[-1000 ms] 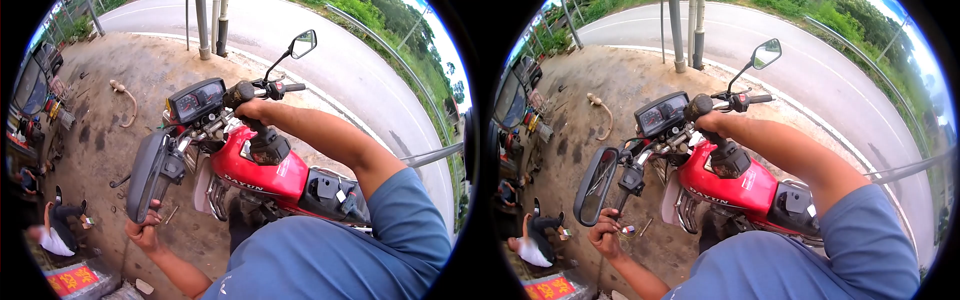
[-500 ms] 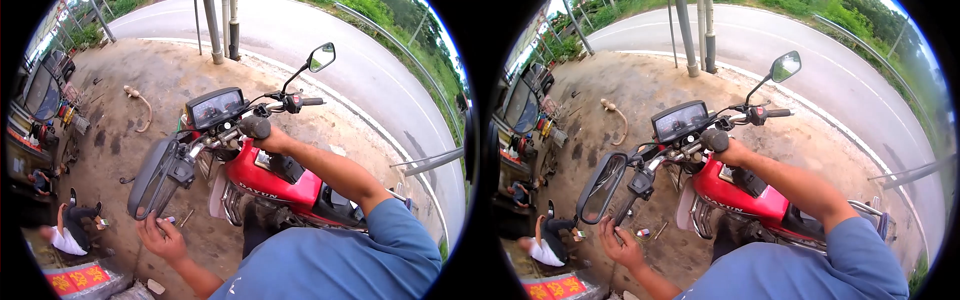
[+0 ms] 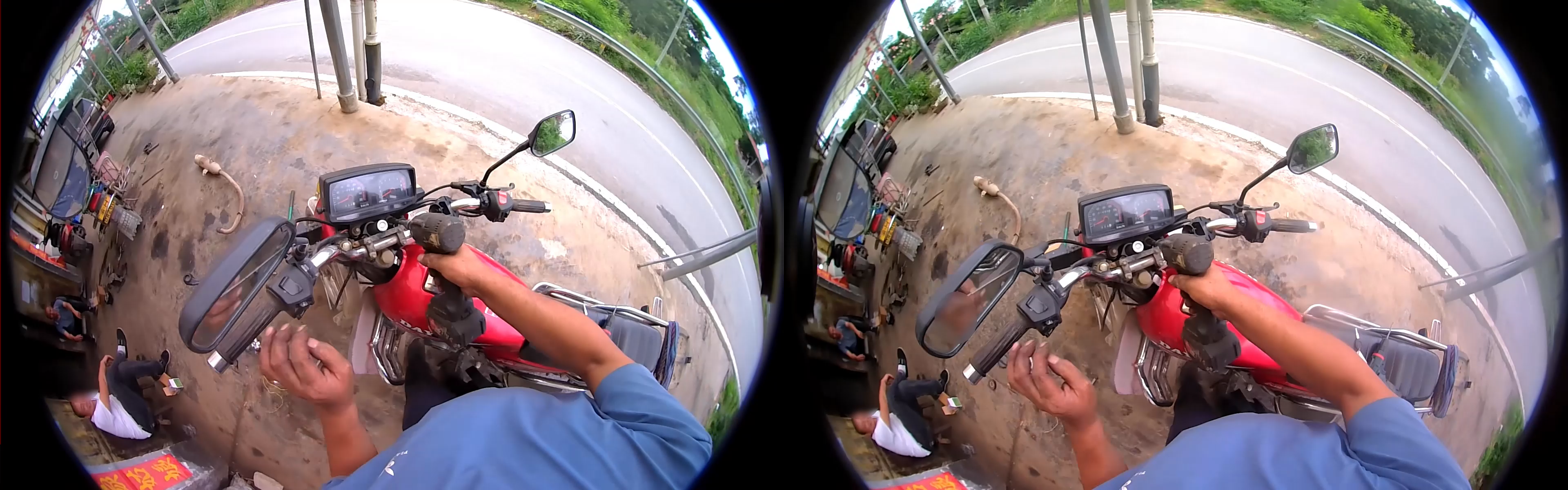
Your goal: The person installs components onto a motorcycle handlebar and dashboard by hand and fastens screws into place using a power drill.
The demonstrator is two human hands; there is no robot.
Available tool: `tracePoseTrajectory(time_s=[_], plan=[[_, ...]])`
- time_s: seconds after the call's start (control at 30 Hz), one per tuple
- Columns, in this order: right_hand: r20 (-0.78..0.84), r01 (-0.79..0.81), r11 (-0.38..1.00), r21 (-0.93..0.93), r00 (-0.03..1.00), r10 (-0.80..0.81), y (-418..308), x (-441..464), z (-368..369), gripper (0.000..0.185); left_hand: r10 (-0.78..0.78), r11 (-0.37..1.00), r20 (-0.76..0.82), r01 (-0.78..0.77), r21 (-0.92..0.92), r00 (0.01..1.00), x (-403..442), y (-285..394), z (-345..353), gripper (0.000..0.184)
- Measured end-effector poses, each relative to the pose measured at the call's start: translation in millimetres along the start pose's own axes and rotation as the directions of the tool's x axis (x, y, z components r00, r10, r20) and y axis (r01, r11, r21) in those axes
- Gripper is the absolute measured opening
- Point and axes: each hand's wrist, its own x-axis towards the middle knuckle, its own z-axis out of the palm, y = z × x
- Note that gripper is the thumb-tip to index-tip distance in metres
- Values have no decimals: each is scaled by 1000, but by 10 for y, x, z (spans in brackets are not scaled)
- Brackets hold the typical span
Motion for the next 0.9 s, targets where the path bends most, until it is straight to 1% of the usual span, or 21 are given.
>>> tracePoseTrajectory(time_s=[0.03,0.07,0.1,0.13,0.17,0.2,0.23,0.3,0.37,0.43,0.5,0.57,0.6,0.63,0.7,0.73,0.77,0.8,0.83,0.87,0.9], plan=[[12,-20,999,36,1000,20,0,-15,2,21,50,985,74,-37,-171,996,-200,171,207,20],[28,-48,996,69,999,46,10,-43,12,16,68,901,227,38,-432,971,-327,306,513,22],[26,-52,997,59,998,50,8,-49,26,16,-9,702,556,401,-589,831,-342,447,812,33],[-1,-43,998,54,999,43,9,-57,49,15,-35,546,779,665,-510,626,-300,547,1110,46],[-28,-28,999,47,999,30,-11,-59,78,14,47,653,689,500,-569,723,-469,530,1616,52],[-37,-30,997,66,999,33,-30,-74,108,13,54,666,724,515,-539,688,-427,571,1912,53],[-46,-31,996,85,998,35,-52,-96,122,12,25,699,814,572,-430,580,-360,611,2135,54],[-46,-65,995,78,997,69,-78,-127,113,13,-31,759,779,522,-390,627,-407,629,2547,48],[-85,-18,996,88,996,25,-34,-87,77,15,-19,744,825,559,-365,565,-321,672,2610,39],[-86,-63,996,65,994,69,-7,-139,79,19,-77,711,794,592,-381,603,-370,789,2598,34],[-167,109,994,15,980,-105,46,-191,61,20,-32,684,651,492,-539,758,-430,826,2589,34],[-145,74,997,-8,987,-75,-141,-463,20,21,-85,649,617,513,-562,783,-327,849,2384,35],[-70,123,991,-48,990,-126,-213,-547,-29,22,-138,622,579,525,-580,804,-255,847,2203,36],[9,184,980,-79,983,-184,-306,-564,-43,23,-169,600,600,564,-567,782,-195,804,2034,43],[77,123,982,-145,991,-112,-439,-430,-21,21,-304,431,711,757,-491,634,-233,762,1910,44],[82,42,986,-160,996,-29,-564,-381,18,19,-343,369,729,798,-476,593,-233,722,1886,44],[83,-42,983,-176,995,57,-674,-346,54,18,-351,362,729,803,-473,588,-296,699,1947,44],[122,-18,984,-178,992,40,-723,-284,52,17,-388,400,620,731,-552,681,-377,667,2086,40],[98,-32,975,-221,994,54,-840,-288,103,16,-417,444,498,649,-618,760,-370,627,2167,36],[118,-57,970,-235,989,87,-892,-232,106,15,-393,443,543,670,-596,742,-372,575,2247,35],[138,-77,964,-254,984,115,-958,-176,107,14,-381,458,523,647,-610,763,-382,555,2275,36]])
